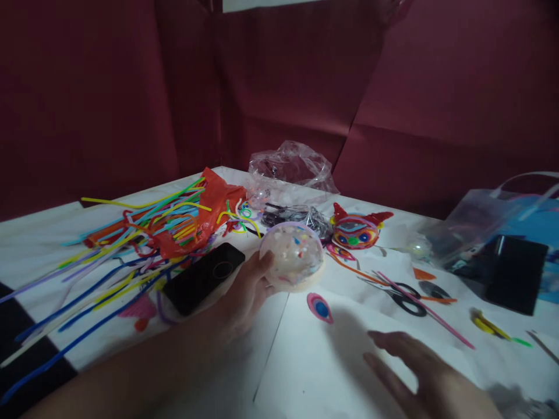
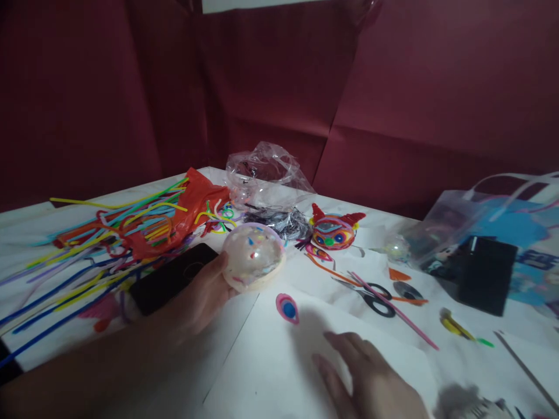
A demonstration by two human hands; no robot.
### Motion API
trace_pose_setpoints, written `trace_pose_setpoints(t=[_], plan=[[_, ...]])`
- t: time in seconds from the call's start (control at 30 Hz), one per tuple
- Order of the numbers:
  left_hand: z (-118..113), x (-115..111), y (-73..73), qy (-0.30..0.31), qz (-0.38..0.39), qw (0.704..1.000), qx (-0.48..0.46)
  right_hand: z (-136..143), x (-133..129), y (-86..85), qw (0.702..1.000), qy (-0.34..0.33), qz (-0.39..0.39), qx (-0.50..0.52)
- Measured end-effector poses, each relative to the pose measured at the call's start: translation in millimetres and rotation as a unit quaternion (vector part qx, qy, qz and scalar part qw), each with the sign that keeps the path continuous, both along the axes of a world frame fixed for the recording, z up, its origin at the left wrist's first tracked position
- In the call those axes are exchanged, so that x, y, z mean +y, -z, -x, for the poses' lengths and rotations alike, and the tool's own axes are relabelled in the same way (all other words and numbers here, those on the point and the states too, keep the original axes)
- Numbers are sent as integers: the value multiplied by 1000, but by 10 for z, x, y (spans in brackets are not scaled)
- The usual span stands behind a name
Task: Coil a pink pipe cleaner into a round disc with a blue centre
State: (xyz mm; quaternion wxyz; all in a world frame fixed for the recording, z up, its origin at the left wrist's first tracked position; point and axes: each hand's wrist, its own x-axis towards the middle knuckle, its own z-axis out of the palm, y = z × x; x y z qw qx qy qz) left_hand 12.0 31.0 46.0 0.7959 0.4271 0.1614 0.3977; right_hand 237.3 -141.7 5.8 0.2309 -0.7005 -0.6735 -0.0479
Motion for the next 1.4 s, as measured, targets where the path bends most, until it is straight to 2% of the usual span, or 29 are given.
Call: trace_pose_setpoints(t=[0.1, 0.13, 0.23, 0.33, 0.47, 0.57, 0.63, 0.77, 0.83, 0.9, 0.93, 0.97, 1.03, 1.07, 1.13, 1.23, 1.4], plan=[[-12, 26, 33, -13, 13, 999, 28, 97, 31, 222, 973, -114, -6, -202], [-17, 38, 47, -22, 17, 999, 34, 127, 25, 301, 960, -128, -12, -249], [-33, 88, 107, -48, 32, 997, 58, 180, -20, 507, 933, -127, -36, -335], [-55, 146, 185, -73, 58, 990, 104, 178, -55, 605, 919, -129, -36, -370], [-85, 192, 216, -122, 83, 975, 164, 177, -52, 583, 922, -128, -35, -365], [-78, 181, 164, -149, 86, 967, 189, 215, -29, 517, 923, -109, -42, -367], [-46, 148, 123, -146, 84, 964, 206, 251, -3, 472, 918, -104, -45, -381], [43, -10, 91, -88, 63, 958, 267, 313, 70, 423, 916, -105, -44, -384], [57, -120, 91, -42, 15, 956, 289, 334, 111, 414, 919, -101, -41, -380], [29, -204, 93, -9, -69, 954, 291, 354, 151, 392, 919, -106, -43, -377], [0, -224, 97, 8, -153, 943, 294, 367, 170, 372, 920, -107, -54, -374], [-36, -226, 107, 30, -275, 911, 306, 382, 189, 346, 920, -108, -66, -370], [-115, -181, 149, 76, -480, 804, 342, 416, 225, 283, 923, -105, -91, -359], [-151, -143, 181, 88, -541, 754, 363, 434, 242, 250, 924, -103, -100, -354], [-206, -64, 256, 94, -609, 688, 384, 464, 277, 196, 926, -103, -105, -347], [-230, 4, 344, 92, -648, 649, 388, 490, 334, 167, 928, -106, -103, -342], [-205, 17, 375, 128, -662, 624, 394, 501, 441, 218, 929, -122, -99, -336]])
